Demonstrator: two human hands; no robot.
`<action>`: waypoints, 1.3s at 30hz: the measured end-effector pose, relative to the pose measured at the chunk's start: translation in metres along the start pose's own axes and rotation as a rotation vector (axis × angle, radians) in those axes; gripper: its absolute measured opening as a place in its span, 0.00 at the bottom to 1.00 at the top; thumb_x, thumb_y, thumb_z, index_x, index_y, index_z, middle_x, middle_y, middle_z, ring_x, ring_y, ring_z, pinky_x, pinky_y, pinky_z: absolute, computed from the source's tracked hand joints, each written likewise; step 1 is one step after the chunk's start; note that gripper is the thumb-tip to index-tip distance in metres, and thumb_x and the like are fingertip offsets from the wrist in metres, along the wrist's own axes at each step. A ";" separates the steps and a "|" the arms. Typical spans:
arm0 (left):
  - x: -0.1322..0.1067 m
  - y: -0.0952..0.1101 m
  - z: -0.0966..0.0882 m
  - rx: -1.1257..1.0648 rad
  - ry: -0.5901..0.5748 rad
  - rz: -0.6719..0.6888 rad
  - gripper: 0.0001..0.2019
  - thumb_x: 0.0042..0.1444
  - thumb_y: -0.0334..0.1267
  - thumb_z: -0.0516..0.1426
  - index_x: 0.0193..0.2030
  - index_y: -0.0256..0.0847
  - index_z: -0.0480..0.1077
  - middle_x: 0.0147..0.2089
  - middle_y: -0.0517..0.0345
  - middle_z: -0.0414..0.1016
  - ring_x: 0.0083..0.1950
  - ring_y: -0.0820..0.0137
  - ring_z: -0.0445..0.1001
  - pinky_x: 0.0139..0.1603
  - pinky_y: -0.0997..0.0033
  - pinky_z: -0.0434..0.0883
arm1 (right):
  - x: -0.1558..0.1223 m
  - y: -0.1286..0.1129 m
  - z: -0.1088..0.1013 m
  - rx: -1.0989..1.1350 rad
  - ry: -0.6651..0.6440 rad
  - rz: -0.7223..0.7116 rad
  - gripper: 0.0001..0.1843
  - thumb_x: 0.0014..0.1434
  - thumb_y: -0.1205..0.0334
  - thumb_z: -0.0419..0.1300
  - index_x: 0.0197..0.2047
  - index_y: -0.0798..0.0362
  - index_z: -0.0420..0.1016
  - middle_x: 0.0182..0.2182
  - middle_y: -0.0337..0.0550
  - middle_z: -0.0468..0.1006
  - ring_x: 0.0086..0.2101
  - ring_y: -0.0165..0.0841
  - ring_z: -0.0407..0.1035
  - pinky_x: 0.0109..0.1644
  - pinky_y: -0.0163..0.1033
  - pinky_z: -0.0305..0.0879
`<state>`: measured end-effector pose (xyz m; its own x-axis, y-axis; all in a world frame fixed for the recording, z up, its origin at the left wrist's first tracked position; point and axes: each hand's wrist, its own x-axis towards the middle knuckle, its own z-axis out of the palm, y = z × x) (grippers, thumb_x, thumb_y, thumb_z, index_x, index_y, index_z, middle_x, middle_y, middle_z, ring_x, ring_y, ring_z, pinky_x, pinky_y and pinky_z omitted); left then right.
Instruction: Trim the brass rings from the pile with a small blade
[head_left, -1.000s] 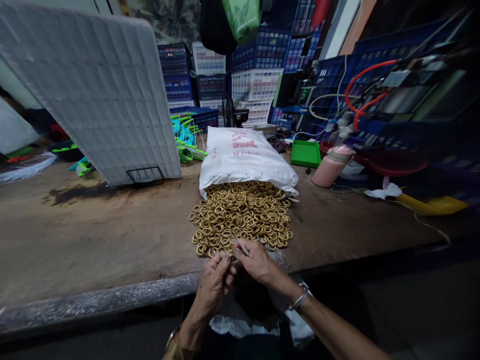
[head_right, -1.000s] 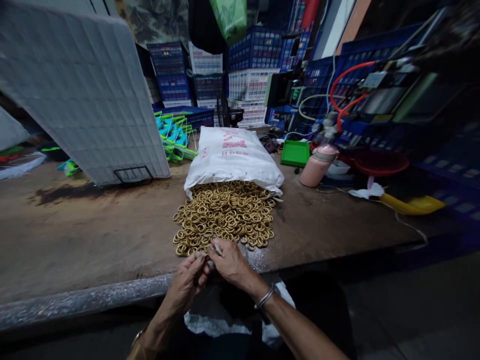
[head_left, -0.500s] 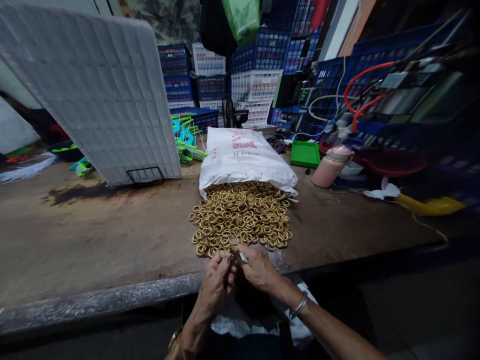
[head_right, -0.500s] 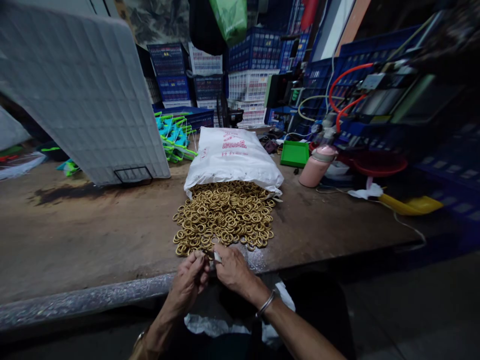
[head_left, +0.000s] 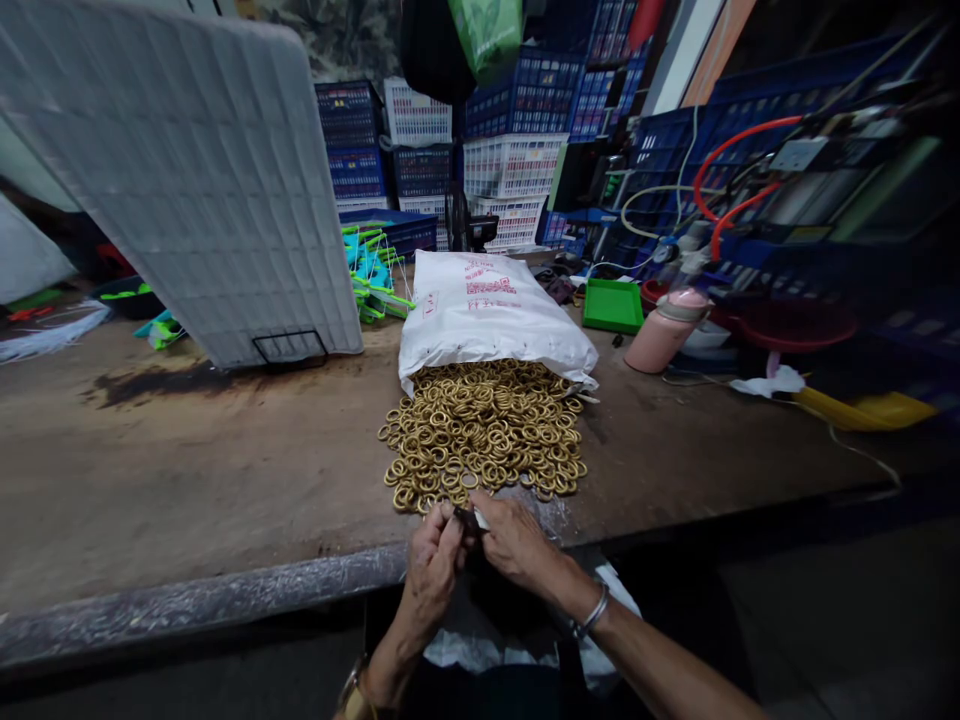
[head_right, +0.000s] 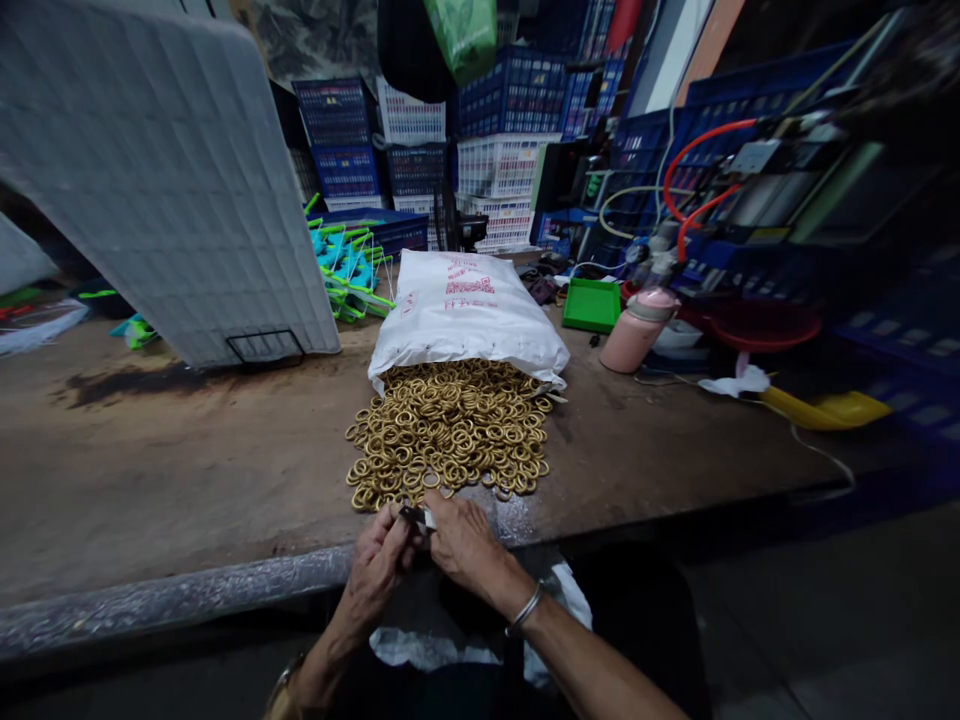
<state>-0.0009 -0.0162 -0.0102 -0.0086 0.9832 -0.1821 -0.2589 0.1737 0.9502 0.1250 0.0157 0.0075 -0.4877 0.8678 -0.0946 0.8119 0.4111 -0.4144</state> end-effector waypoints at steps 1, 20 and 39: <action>-0.001 -0.002 -0.001 0.006 -0.007 0.001 0.19 0.45 0.56 0.55 0.25 0.39 0.60 0.20 0.66 0.61 0.17 0.81 0.52 0.17 0.79 0.49 | 0.000 0.001 0.001 -0.017 0.007 -0.005 0.17 0.46 0.73 0.48 0.41 0.55 0.63 0.29 0.43 0.73 0.28 0.31 0.63 0.30 0.34 0.46; -0.026 0.009 -0.003 -0.416 -0.021 -0.225 0.14 0.46 0.43 0.59 0.37 0.40 0.64 0.28 0.59 0.70 0.21 0.76 0.64 0.15 0.81 0.56 | 0.027 -0.003 0.011 -0.119 0.179 0.216 0.10 0.57 0.57 0.50 0.39 0.53 0.65 0.30 0.45 0.75 0.31 0.35 0.69 0.30 0.35 0.49; 0.003 0.010 -0.002 -0.017 0.135 -0.079 0.18 0.45 0.50 0.59 0.35 0.37 0.66 0.15 0.70 0.58 0.14 0.81 0.54 0.13 0.82 0.52 | 0.017 0.014 0.000 0.089 0.209 -0.039 0.06 0.53 0.66 0.52 0.36 0.52 0.66 0.28 0.39 0.73 0.31 0.30 0.65 0.32 0.32 0.50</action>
<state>-0.0056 -0.0116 -0.0013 -0.1175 0.9500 -0.2892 -0.2802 0.2477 0.9274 0.1279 0.0360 0.0002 -0.4335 0.8946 0.1086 0.7577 0.4271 -0.4935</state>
